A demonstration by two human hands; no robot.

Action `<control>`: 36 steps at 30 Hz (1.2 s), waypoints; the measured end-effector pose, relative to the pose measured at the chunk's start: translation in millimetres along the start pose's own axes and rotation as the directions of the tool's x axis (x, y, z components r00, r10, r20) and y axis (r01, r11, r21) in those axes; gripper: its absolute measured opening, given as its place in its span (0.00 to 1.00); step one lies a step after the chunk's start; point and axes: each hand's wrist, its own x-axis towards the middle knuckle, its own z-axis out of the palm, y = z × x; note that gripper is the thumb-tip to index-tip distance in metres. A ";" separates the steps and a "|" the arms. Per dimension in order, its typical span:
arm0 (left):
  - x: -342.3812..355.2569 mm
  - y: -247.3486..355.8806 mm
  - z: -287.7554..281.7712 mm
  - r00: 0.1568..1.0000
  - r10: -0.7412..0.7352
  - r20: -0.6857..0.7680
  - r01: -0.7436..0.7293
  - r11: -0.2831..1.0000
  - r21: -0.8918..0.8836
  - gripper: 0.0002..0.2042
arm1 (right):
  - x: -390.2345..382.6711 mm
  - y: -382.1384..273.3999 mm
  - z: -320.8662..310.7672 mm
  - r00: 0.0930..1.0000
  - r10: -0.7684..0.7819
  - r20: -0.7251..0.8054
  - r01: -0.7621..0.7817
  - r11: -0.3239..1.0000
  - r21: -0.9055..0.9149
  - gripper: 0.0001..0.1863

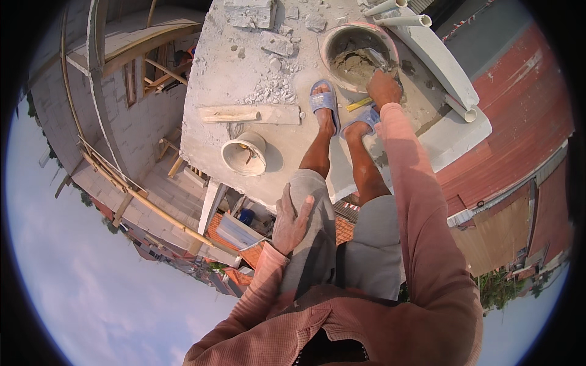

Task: The person lays a lightweight concrete block by applying mortar with a trowel to a vertical surface, positioning the block, and then securing it by tapping it with a hammer.

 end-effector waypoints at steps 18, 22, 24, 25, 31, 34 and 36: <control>555.0 -88.9 -186.5 0.898 0.421 0.130 -0.353 0.512 0.783 0.44 | 10.9 25.5 69.0 0.973 0.072 0.218 -0.094 0.992 0.089 0.28; 702.5 -83.2 -167.5 0.859 0.318 0.401 -0.498 0.336 0.800 0.58 | -3.1 16.7 86.3 0.978 0.165 0.127 -0.179 0.978 0.108 0.25; 761.3 -149.4 -196.4 0.816 0.258 0.518 -0.571 0.505 0.647 0.61 | -5.3 -16.7 86.0 0.992 0.102 0.072 -0.105 0.994 0.043 0.23; 778.9 -176.5 -216.9 0.786 0.239 0.569 -0.579 0.608 0.544 0.61 | -7.6 -34.1 85.2 0.999 0.049 0.001 -0.049 0.998 -0.035 0.21; 765.7 -145.6 -183.1 0.711 0.329 0.622 -0.683 0.535 0.498 0.59 | 48.5 -132.5 9.0 0.867 -0.188 -0.462 0.401 0.814 0.421 0.21; 734.1 -79.3 -193.7 0.745 0.175 0.643 -0.635 0.479 0.606 0.57 | 177.3 -160.0 9.2 0.732 -0.037 -0.680 0.336 0.888 0.313 0.21; 729.4 -66.6 -200.2 0.723 0.193 0.663 -0.654 0.501 0.567 0.55 | 262.0 -119.6 48.1 0.666 -0.054 -0.744 0.171 0.982 0.081 0.30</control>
